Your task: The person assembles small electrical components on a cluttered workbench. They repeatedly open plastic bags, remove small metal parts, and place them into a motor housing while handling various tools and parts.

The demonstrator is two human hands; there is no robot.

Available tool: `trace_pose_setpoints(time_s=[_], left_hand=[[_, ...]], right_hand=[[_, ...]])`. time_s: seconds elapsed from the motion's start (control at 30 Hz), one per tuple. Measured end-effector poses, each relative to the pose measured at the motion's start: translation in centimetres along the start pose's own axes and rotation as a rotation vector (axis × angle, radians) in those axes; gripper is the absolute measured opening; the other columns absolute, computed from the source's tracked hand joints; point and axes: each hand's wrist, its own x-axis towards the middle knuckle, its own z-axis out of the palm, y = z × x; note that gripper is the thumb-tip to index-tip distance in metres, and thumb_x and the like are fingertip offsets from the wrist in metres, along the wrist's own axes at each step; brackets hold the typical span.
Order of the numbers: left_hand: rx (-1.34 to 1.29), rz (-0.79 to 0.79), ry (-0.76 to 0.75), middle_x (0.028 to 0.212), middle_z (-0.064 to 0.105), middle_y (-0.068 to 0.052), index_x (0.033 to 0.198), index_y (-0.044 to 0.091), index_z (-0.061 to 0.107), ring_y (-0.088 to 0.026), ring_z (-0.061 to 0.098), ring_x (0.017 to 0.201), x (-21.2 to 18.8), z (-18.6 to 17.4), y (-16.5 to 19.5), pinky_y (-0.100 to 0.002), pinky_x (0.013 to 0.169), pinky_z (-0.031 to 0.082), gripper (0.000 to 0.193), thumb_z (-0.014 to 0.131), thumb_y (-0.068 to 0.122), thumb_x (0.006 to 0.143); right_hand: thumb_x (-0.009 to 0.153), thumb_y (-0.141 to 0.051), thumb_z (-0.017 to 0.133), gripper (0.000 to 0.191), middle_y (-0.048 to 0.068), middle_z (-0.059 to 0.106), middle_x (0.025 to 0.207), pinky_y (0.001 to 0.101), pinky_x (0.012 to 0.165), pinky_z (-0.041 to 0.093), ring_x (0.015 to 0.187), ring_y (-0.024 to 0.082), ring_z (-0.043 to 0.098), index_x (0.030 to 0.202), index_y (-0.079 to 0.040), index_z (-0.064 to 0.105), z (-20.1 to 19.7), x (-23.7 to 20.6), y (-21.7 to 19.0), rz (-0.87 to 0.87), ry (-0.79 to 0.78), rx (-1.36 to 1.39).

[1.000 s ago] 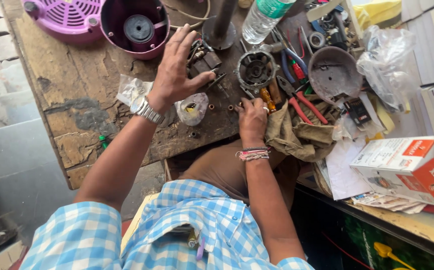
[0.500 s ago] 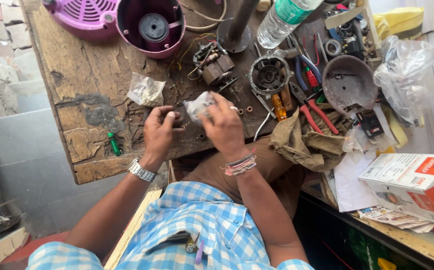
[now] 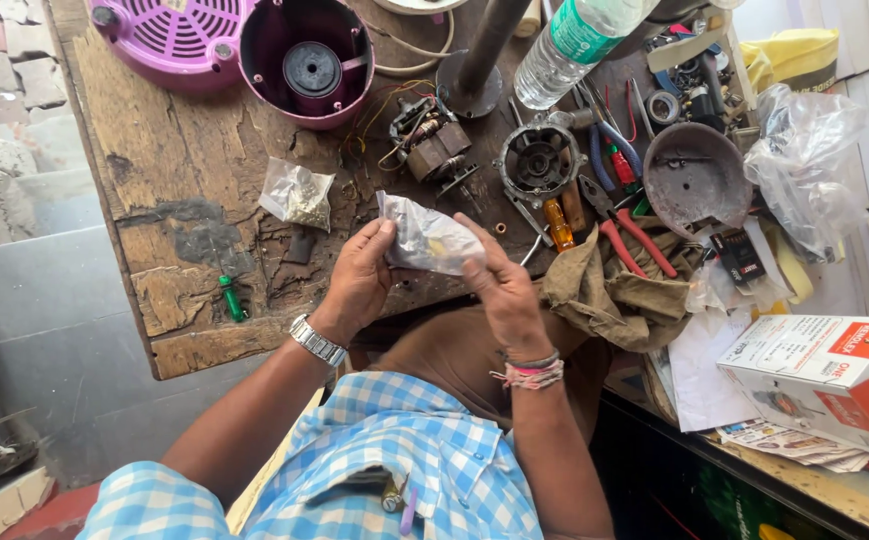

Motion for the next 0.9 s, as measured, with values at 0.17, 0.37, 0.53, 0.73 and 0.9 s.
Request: trace_pose_setpoints(time_s=[0.17, 0.37, 0.53, 0.73, 0.9], left_hand=[[0.100, 0.001, -0.013, 0.117, 0.067, -0.008, 0.132, 0.001, 0.055, -0.016, 0.070, 0.102, 0.1, 0.0, 0.8, -0.041, 0.087, 0.065, 0.033, 0.054, 0.023, 0.106], [0.102, -0.004, -0.003, 0.115, 0.067, -0.010, 0.128, 0.000, 0.056, -0.017, 0.071, 0.102, -0.1, 0.4, 1.8, -0.043, 0.088, 0.066, 0.030, 0.056, 0.020, 0.106], [0.112, -0.009, -0.007, 0.119, 0.067, -0.011, 0.133, -0.002, 0.055, -0.018, 0.071, 0.104, -0.1, 0.6, 2.6, -0.043, 0.090, 0.066, 0.034, 0.057, 0.018, 0.105], [0.254, 0.036, -0.037, 0.119, 0.069, -0.010, 0.135, 0.000, 0.055, -0.017, 0.072, 0.101, 0.1, 1.0, 3.4, -0.039, 0.083, 0.067, 0.036, 0.056, 0.016, 0.103], [0.286, 0.024, -0.047, 0.112, 0.070, -0.010, 0.124, -0.002, 0.061, -0.016, 0.071, 0.097, 0.3, 0.7, 3.2, -0.038, 0.082, 0.067, 0.026, 0.059, 0.014, 0.105]], right_hand=[[0.104, -0.010, 0.058, 0.038, 0.016, 0.065, 0.133, 0.0348, 0.106, 0.044, 0.120, 0.021, 0.060, 0.135, 0.009, 0.064, -3.1, 0.2, 2.4, 0.264, -0.006, 0.172], [0.104, -0.018, 0.055, 0.036, 0.015, 0.070, 0.125, 0.0400, 0.106, 0.051, 0.117, 0.023, 0.066, 0.127, 0.009, 0.063, -4.6, 1.4, 5.0, 0.301, 0.019, 0.344], [0.106, -0.020, 0.058, 0.034, 0.015, 0.074, 0.118, 0.0381, 0.101, 0.054, 0.110, 0.023, 0.070, 0.121, 0.009, 0.070, -4.3, 2.1, 5.8, 0.306, 0.042, 0.323], [0.092, -0.002, 0.075, 0.022, 0.011, 0.077, 0.111, 0.0322, 0.092, 0.060, 0.101, 0.017, 0.073, 0.113, 0.004, 0.074, -3.6, 2.8, 6.4, 0.282, 0.091, 0.327], [0.084, -0.003, 0.083, 0.028, 0.008, 0.079, 0.104, 0.0284, 0.082, 0.062, 0.092, 0.014, 0.074, 0.112, 0.000, 0.076, -1.3, 3.4, 7.5, 0.052, 0.234, 0.177]])
